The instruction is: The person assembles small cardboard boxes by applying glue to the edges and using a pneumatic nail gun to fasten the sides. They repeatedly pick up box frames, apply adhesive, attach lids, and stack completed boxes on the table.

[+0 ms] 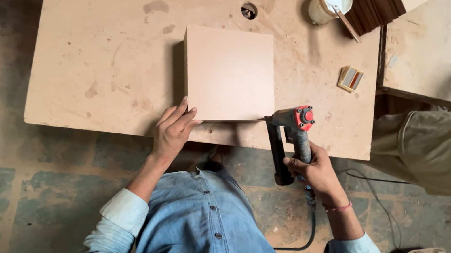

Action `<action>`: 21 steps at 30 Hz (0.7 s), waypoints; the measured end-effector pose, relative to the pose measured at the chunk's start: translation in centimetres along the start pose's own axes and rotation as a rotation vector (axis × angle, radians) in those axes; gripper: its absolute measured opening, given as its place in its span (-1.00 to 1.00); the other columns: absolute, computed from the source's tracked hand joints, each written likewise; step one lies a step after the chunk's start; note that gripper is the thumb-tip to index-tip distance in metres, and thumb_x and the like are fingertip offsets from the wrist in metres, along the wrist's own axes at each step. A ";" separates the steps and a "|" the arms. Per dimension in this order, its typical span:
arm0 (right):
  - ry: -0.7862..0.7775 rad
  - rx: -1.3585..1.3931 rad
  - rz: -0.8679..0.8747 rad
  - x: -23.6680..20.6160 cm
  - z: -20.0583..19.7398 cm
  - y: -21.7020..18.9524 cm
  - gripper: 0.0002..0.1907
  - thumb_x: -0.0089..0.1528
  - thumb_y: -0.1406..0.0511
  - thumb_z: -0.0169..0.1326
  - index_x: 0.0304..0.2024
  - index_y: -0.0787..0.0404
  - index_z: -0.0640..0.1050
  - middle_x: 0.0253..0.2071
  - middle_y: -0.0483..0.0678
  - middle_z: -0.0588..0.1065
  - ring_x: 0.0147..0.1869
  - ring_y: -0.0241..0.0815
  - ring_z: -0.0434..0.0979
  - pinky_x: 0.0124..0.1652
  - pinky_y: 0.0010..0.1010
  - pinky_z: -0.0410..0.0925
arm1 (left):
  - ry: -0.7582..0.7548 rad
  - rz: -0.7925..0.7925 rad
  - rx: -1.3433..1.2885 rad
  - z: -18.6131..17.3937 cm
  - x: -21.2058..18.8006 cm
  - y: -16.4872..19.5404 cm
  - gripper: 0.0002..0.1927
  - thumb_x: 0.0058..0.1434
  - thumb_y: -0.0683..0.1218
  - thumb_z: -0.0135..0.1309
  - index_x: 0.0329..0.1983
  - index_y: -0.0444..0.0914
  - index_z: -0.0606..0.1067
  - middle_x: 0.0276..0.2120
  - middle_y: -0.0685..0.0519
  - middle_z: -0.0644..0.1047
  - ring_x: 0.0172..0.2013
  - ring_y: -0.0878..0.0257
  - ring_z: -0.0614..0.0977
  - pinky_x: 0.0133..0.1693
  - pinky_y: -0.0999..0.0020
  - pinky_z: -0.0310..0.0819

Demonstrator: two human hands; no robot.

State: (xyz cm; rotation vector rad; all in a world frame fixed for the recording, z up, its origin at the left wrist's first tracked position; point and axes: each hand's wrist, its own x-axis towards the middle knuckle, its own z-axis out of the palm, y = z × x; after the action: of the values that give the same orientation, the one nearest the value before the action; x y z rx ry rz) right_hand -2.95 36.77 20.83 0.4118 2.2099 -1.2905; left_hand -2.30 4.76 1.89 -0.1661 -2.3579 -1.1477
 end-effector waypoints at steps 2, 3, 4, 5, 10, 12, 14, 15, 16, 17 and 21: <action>-0.002 -0.022 -0.033 -0.3 0.5 -0.3 -0.57 0.13 0.42 0.24 0.08 0.20 0.56 -0.55 -0.19 0.38 -0.52 -0.41 0.33 -0.52 -0.52 0.21 | -0.014 0.003 -0.031 -0.3 0.1 -0.3 -0.67 0.10 -0.17 0.39 -0.08 -0.37 0.64 0.11 -0.22 0.57 -0.07 -0.01 0.65 -0.09 0.22 0.62; -0.014 -0.010 -0.030 -0.5 0.9 -0.5 -0.57 0.14 0.41 0.24 0.08 0.21 0.56 -0.56 -0.18 0.37 -0.54 -0.40 0.30 -0.53 -0.51 0.18 | -0.015 0.005 -0.044 -0.5 0.2 -0.5 -0.68 0.10 -0.18 0.39 -0.09 -0.37 0.63 0.11 -0.22 0.57 -0.07 0.00 0.65 -0.10 0.22 0.62; -0.028 0.000 -0.027 -0.7 1.4 -0.8 -0.58 0.14 0.41 0.25 0.08 0.21 0.56 -0.57 -0.17 0.37 -0.56 -0.38 0.27 -0.54 -0.49 0.15 | -0.012 0.009 -0.084 -0.7 0.3 -0.8 -0.69 0.10 -0.19 0.37 -0.08 -0.37 0.63 0.11 -0.21 0.58 -0.05 0.00 0.65 -0.09 0.22 0.63; -0.044 0.010 -0.020 -0.9 2.0 -1.1 -0.58 0.15 0.41 0.25 0.07 0.22 0.56 -0.58 -0.16 0.37 -0.57 -0.37 0.24 -0.56 -0.48 0.12 | -0.011 0.009 -0.125 -0.9 0.3 -1.0 -0.70 0.11 -0.21 0.36 -0.08 -0.36 0.63 0.11 -0.20 0.58 -0.04 0.01 0.66 -0.08 0.23 0.63; -0.094 -0.014 -0.029 -1.1 5.5 -2.6 -0.55 0.14 0.41 0.24 0.10 0.22 0.56 -0.58 -0.19 0.36 -0.55 -0.40 0.29 -0.55 -0.50 0.16 | -0.056 0.008 -0.214 -1.5 0.2 -1.9 -0.72 0.13 -0.24 0.34 -0.07 -0.35 0.63 0.11 -0.18 0.58 -0.05 0.01 0.65 -0.09 0.24 0.63; -0.098 -0.033 -0.033 -1.2 6.3 -3.2 -0.54 0.14 0.41 0.24 0.12 0.21 0.55 -0.59 -0.19 0.36 -0.55 -0.40 0.31 -0.55 -0.50 0.18 | -0.063 0.010 -0.208 -1.5 0.2 -2.1 -0.71 0.14 -0.23 0.34 -0.06 -0.34 0.64 0.11 -0.17 0.58 -0.04 0.00 0.66 -0.09 0.25 0.63; -0.089 -0.042 -0.023 -1.2 6.9 -3.5 -0.52 0.13 0.42 0.23 0.13 0.20 0.54 -0.59 -0.20 0.35 -0.55 -0.40 0.31 -0.55 -0.50 0.18 | -0.059 0.031 -0.206 -1.6 0.2 -2.3 -0.71 0.14 -0.22 0.33 -0.05 -0.34 0.63 0.12 -0.17 0.58 -0.05 0.00 0.66 -0.08 0.24 0.63; -0.090 -0.032 -0.030 -1.2 7.0 -3.6 -0.53 0.14 0.42 0.23 0.12 0.22 0.54 -0.59 -0.19 0.36 -0.55 -0.39 0.33 -0.54 -0.50 0.19 | -0.057 0.040 -0.206 -1.6 0.2 -2.4 -0.70 0.14 -0.22 0.32 -0.05 -0.34 0.63 0.12 -0.18 0.57 -0.05 0.00 0.65 -0.08 0.24 0.63; -0.090 -0.019 -0.035 -1.3 7.2 -3.6 -0.54 0.14 0.42 0.23 0.12 0.24 0.55 -0.59 -0.19 0.38 -0.55 -0.39 0.35 -0.54 -0.50 0.20 | -0.057 0.040 -0.209 -1.6 0.2 -2.5 -0.71 0.14 -0.21 0.32 -0.05 -0.34 0.63 0.12 -0.17 0.57 -0.05 0.00 0.65 -0.08 0.24 0.63; -0.089 -0.006 -0.039 -1.4 7.3 -3.6 -0.55 0.14 0.42 0.23 0.11 0.25 0.55 -0.59 -0.18 0.39 -0.55 -0.38 0.37 -0.53 -0.51 0.21 | -0.057 0.041 -0.213 -1.6 0.3 -2.5 -0.71 0.15 -0.21 0.32 -0.05 -0.34 0.63 0.12 -0.17 0.57 -0.05 0.00 0.65 -0.07 0.24 0.62; -0.048 -0.021 -0.035 -1.3 7.8 -3.5 -0.55 0.15 0.42 0.22 0.12 0.25 0.55 -0.60 -0.18 0.37 -0.57 -0.38 0.33 -0.56 -0.49 0.17 | -0.057 0.045 -0.217 -1.6 0.2 -2.7 -0.72 0.17 -0.20 0.32 -0.05 -0.34 0.63 0.12 -0.16 0.58 -0.06 0.01 0.66 -0.08 0.24 0.63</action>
State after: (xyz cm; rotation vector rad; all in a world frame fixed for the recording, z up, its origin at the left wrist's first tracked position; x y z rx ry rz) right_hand -1.35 28.28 21.06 0.3315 2.1982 -1.2808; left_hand -2.72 1.75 0.91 -0.3290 -2.2619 -1.3923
